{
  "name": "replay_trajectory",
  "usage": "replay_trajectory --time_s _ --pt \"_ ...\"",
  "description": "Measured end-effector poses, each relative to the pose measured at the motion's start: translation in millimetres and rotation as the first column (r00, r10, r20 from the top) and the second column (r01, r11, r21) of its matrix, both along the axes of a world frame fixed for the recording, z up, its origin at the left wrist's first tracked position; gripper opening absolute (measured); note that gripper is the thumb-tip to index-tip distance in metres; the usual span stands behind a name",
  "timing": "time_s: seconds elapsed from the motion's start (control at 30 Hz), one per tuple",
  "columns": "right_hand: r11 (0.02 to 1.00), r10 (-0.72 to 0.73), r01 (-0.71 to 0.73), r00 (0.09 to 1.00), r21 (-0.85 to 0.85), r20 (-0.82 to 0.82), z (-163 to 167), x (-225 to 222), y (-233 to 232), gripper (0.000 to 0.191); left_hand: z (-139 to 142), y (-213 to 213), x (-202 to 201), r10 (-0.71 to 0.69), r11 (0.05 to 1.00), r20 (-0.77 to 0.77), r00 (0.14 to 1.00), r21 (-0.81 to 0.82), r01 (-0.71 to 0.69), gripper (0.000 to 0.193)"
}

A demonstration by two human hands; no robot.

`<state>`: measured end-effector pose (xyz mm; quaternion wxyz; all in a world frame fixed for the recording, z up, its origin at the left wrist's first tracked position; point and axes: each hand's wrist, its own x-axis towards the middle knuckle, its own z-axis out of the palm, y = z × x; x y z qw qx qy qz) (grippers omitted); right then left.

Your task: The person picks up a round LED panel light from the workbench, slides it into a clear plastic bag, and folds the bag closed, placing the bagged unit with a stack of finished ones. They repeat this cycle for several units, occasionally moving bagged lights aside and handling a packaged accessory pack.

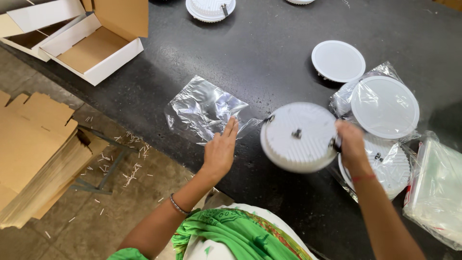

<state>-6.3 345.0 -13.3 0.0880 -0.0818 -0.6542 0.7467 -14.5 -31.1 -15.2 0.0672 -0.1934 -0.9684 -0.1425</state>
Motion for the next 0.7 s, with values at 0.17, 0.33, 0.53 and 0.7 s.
replay_trajectory --time_s 0.17,0.33,0.53,0.7 --pt "0.971 0.104 -0.031 0.946 -0.236 0.306 -64 40 -32 0.026 2 12 10 -0.021 0.999 0.106 0.994 -0.027 0.024 0.092" --pt "0.957 0.072 -0.002 0.970 -0.291 0.231 -91 33 -78 0.030 -1 7 17 -0.107 0.993 0.216 0.971 -0.017 0.113 0.094" --pt "0.897 0.362 -0.247 0.886 -0.366 0.291 -79 23 -129 0.039 -5 -9 20 -0.240 0.965 0.299 0.924 0.176 0.194 0.101" --pt "0.871 0.457 -0.349 0.834 -0.344 0.310 -73 23 -170 0.048 -14 -19 17 -0.231 0.971 0.418 0.879 0.160 0.179 0.101"
